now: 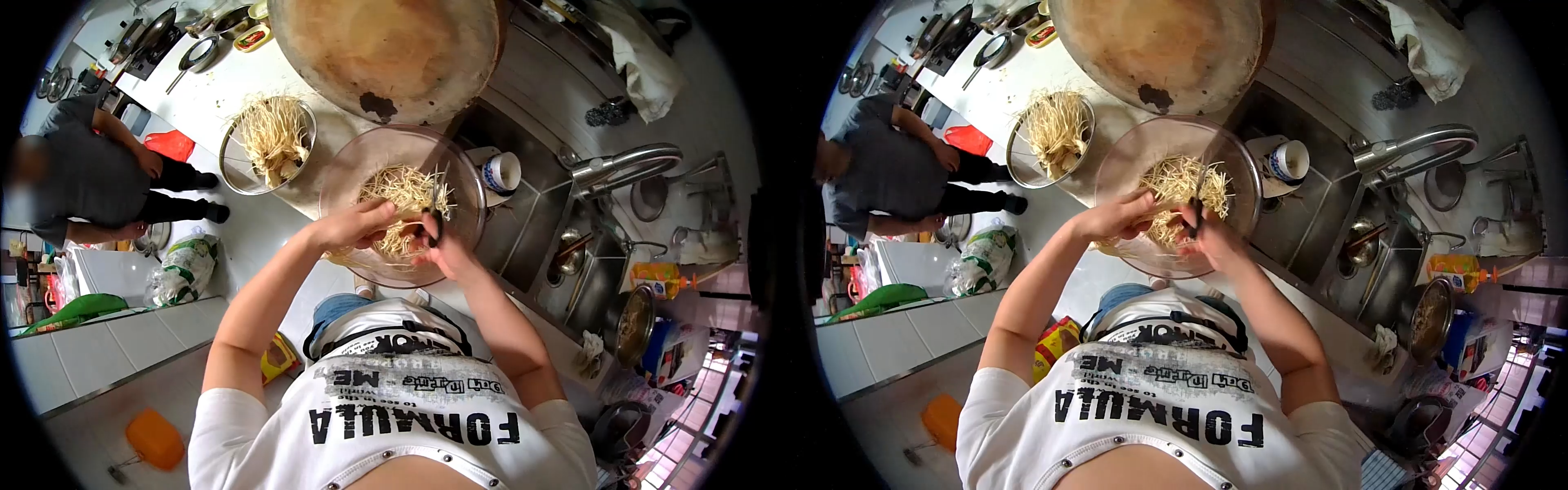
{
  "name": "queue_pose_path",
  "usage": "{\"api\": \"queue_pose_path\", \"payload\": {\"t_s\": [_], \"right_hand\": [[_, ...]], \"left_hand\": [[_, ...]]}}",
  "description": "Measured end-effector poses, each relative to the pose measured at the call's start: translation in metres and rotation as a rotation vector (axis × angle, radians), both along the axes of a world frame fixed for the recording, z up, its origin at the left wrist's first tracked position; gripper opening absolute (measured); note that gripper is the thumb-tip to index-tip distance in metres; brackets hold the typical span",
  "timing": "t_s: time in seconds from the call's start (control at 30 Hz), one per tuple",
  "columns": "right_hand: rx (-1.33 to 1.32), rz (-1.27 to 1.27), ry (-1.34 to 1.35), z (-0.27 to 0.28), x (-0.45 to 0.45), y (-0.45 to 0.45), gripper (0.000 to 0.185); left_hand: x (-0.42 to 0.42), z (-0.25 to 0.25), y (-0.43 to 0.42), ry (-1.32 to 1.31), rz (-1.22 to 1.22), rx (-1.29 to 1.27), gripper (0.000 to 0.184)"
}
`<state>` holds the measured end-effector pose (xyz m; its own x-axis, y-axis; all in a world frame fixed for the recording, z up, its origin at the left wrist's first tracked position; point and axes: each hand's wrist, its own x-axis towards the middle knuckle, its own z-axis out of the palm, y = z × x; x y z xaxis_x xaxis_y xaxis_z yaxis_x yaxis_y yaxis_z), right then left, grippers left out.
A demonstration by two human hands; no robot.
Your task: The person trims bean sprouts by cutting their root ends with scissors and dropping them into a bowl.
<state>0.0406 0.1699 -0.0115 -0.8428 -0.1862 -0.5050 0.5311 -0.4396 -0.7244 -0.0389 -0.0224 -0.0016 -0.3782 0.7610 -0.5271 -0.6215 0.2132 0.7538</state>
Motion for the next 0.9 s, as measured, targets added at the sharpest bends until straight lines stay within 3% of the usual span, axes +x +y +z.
{"api": "queue_pose_path", "payload": {"t_s": [0.07, 0.13, 0.17, 0.23, 0.27, 0.33, 0.4, 0.5, 0.6, 0.67, 0.73, 0.8, 0.9], "right_hand": [[0.023, -0.105, 0.046, -0.005, -0.012, -0.014, 0.021], [-0.047, -0.100, 0.102, -0.013, -0.024, -0.013, 0.017], [-0.029, -0.121, 0.132, -0.011, -0.026, -0.012, 0.015], [0.003, -0.140, 0.147, -0.003, -0.029, -0.008, 0.012], [-0.005, -0.157, 0.149, 0.001, -0.031, -0.004, 0.012], [-0.058, -0.179, 0.100, 0.003, -0.036, 0.001, 0.015], [-0.075, -0.184, 0.113, 0.006, -0.041, 0.003, 0.013], [0.124, -0.397, 0.345, 0.007, -0.044, 0.020, 0.014], [0.389, -0.494, 0.516, 0.013, -0.017, 0.046, 0.021], [0.473, -0.320, 0.488, 0.004, 0.012, 0.044, 0.025], [0.203, -0.156, 0.306, 0.003, 0.027, 0.016, 0.014], [0.144, -0.041, 0.138, 0.005, 0.023, -0.018, 0.010], [0.075, -0.265, 0.118, -0.012, 0.002, -0.046, 0.007]], "left_hand": [[0.010, 0.022, 0.012, 0.313, -0.042, -0.119, 0.074], [0.008, 0.013, 0.012, 0.360, -0.107, -0.199, 0.083], [0.006, -0.008, 0.008, 0.624, -0.115, -0.146, 0.080], [0.001, -0.003, 0.000, 0.733, -0.167, -0.110, 0.062], [-0.001, 0.000, -0.003, 0.743, -0.161, -0.116, 0.062], [-0.003, 0.010, -0.009, 0.754, -0.372, -0.207, 0.047], [0.010, 0.008, -0.007, 0.695, -0.256, -0.127, 0.036], [0.014, -0.022, -0.007, 0.288, 0.101, -0.053, 0.021], [0.012, -0.022, -0.021, 0.109, 0.327, 0.066, 0.023], [0.013, -0.023, -0.023, 0.147, 0.484, 0.214, 0.034], [0.012, -0.027, -0.023, 0.143, 0.520, 0.169, 0.037], [0.014, -0.019, -0.017, 0.094, 0.440, 0.219, 0.035], [0.022, -0.018, -0.007, 0.100, 0.419, 0.153, 0.035]]}}
